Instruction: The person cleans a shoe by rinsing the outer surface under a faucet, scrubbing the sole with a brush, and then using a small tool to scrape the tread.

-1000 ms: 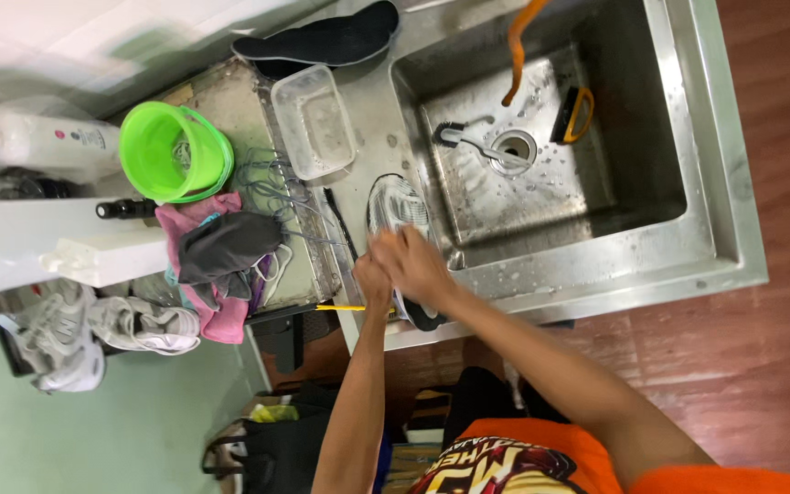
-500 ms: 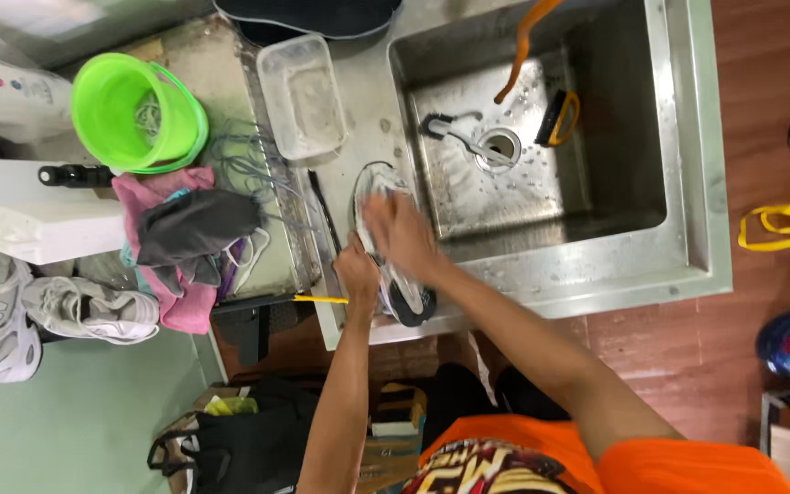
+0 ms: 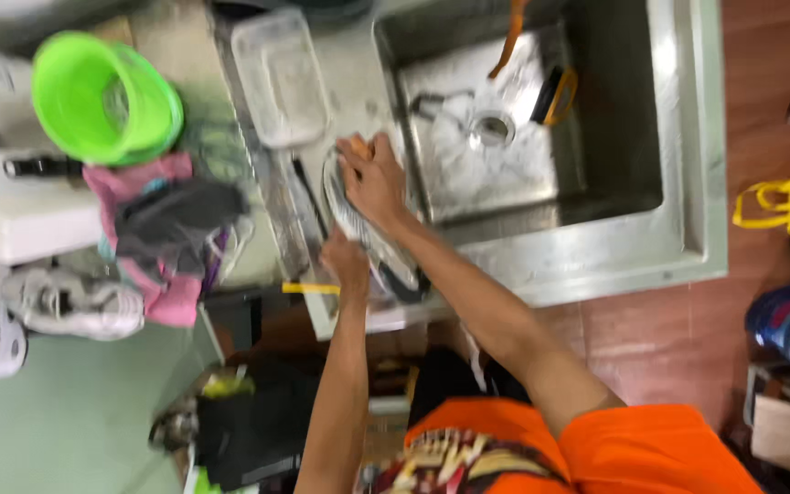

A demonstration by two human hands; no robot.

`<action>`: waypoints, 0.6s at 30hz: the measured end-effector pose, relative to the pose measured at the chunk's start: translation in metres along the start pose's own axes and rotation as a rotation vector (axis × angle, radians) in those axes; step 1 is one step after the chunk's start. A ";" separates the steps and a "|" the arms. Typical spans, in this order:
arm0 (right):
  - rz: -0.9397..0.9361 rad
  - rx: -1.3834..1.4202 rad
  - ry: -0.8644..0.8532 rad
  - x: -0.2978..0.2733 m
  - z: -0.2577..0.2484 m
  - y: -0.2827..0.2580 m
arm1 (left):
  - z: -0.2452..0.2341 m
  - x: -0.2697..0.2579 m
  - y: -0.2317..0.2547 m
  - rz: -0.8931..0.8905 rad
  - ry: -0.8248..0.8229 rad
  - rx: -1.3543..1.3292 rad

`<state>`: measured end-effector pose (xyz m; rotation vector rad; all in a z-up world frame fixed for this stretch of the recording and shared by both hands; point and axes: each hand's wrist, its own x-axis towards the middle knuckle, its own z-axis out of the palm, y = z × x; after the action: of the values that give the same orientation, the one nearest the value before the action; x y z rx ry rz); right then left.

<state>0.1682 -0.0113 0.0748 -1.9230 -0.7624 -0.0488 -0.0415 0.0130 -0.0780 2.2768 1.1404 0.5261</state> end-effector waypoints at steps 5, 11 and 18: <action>0.134 -0.006 -0.101 -0.147 -0.074 -0.028 | 0.021 0.000 -0.021 0.274 0.025 0.642; -0.081 -0.070 -0.047 -0.014 -0.050 -0.025 | 0.038 0.002 -0.027 0.180 -0.237 0.826; 0.469 0.095 -0.353 -0.203 -0.116 -0.032 | 0.002 0.003 0.041 0.014 0.083 0.440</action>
<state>0.0228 -0.1971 0.0836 -1.9965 -0.5083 0.6167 -0.0139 -0.0057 -0.0544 2.6554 1.3930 0.4073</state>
